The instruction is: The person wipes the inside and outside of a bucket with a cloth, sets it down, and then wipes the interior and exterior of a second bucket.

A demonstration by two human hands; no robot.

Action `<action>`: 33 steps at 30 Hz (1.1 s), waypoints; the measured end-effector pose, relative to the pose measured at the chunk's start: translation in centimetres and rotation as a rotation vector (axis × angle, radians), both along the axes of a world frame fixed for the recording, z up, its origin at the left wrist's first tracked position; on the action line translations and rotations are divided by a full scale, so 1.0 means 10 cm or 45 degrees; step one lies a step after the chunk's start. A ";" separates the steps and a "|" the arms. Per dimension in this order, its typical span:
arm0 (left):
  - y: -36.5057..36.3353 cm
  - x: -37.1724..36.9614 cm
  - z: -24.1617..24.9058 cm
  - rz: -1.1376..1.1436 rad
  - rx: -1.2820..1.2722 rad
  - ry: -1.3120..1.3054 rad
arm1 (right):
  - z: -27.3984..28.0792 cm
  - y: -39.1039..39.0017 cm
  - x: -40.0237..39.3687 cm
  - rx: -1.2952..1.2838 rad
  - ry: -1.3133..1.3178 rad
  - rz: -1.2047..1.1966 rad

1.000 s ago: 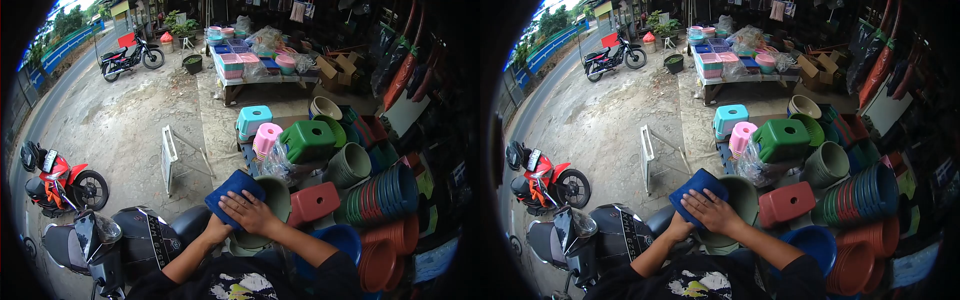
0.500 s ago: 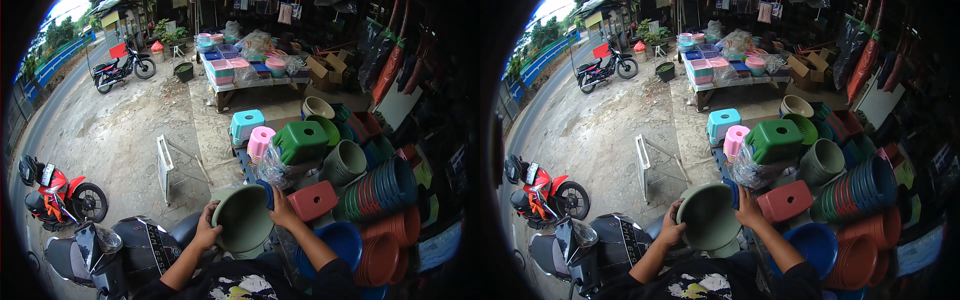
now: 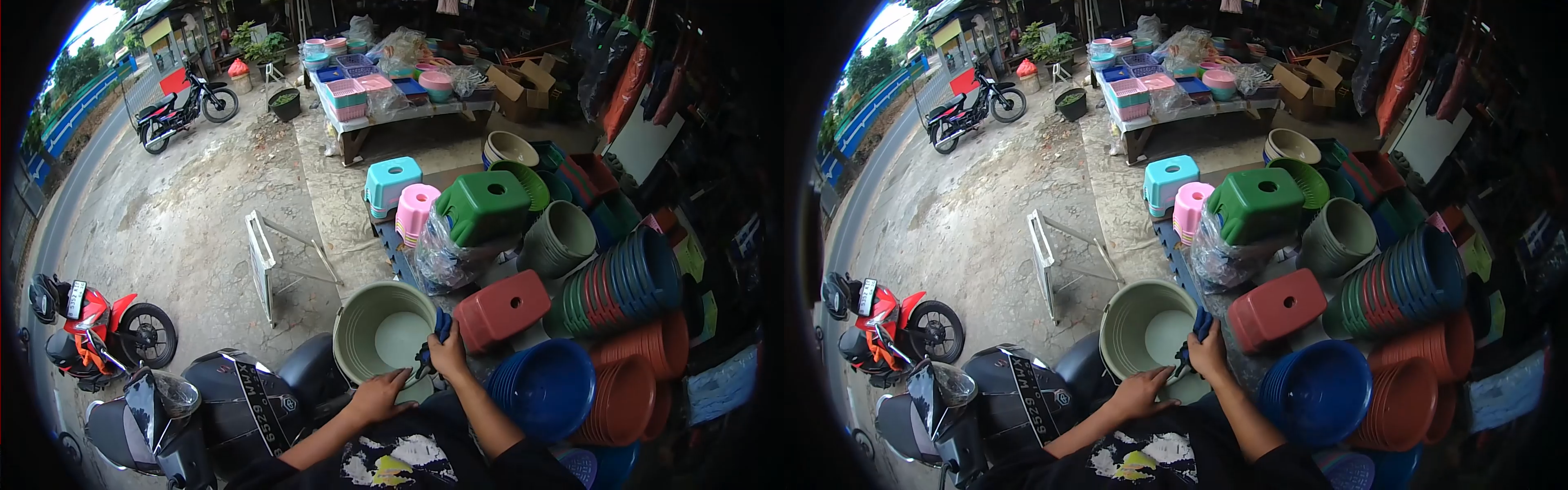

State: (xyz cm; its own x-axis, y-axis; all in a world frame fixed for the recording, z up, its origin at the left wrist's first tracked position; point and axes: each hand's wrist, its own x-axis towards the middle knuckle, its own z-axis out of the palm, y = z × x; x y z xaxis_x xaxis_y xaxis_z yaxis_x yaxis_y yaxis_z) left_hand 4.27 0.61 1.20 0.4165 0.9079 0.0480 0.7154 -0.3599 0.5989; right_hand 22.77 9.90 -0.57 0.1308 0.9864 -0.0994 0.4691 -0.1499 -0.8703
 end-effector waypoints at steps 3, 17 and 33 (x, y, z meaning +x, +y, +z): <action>0.08 -0.07 -0.17 0.010 -0.008 0.051 | 0.04 0.08 -0.01 -0.026 0.444 -0.039; 0.51 -0.38 -0.02 0.759 -0.268 -1.159 | 0.78 -0.37 -0.43 0.781 -0.961 1.107; 0.37 -0.54 0.00 0.775 -0.814 -2.001 | 0.09 0.69 0.60 -0.709 1.487 0.450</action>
State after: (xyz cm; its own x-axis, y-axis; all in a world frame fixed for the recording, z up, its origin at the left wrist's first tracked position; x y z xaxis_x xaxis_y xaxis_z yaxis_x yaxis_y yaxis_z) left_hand -1.09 4.34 1.24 -0.0325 0.9346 -0.3542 -0.6684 0.2431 0.7029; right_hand 28.78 16.77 0.38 -0.5571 0.7416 -0.3737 -0.4152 -0.6384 -0.6481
